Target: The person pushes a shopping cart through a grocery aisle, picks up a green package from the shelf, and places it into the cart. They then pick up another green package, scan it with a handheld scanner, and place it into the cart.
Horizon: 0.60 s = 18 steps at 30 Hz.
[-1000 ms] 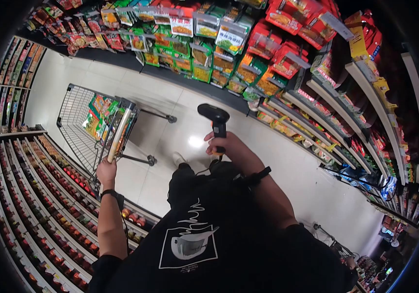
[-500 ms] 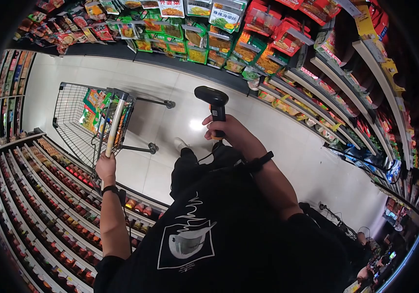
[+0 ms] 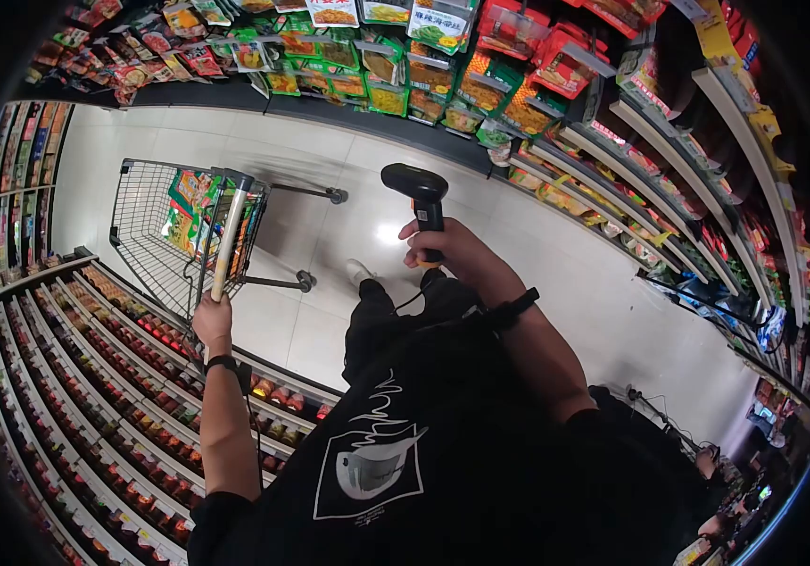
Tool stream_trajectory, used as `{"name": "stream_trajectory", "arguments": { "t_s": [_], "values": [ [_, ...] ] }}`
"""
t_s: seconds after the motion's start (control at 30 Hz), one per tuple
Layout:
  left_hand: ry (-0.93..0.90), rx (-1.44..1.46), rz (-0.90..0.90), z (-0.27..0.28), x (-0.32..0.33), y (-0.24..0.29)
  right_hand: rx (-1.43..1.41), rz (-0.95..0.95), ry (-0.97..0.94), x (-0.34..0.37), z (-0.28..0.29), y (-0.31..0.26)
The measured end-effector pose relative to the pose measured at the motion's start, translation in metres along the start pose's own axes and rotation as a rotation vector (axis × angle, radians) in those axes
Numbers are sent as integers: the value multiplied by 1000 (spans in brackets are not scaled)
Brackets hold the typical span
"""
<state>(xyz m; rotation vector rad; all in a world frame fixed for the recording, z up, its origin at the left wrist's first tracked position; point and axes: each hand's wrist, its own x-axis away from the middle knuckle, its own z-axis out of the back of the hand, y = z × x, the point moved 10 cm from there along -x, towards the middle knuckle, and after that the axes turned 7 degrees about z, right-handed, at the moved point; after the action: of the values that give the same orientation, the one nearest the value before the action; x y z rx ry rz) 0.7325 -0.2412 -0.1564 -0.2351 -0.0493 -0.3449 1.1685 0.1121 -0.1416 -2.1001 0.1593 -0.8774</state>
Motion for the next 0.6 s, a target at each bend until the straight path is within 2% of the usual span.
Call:
{"name": "stream_trajectory", "arguments": {
  "t_s": [0.2, 0.3, 0.6],
  "values": [
    [8, 1, 0, 8, 1, 4, 19, -4, -20, 3, 15, 1],
    [70, 13, -9, 6, 0, 1, 1, -20, -22, 2, 20, 4],
    [74, 26, -1, 6, 3, 0, 6, -10, -60, -4, 11, 3]
  ]
}}
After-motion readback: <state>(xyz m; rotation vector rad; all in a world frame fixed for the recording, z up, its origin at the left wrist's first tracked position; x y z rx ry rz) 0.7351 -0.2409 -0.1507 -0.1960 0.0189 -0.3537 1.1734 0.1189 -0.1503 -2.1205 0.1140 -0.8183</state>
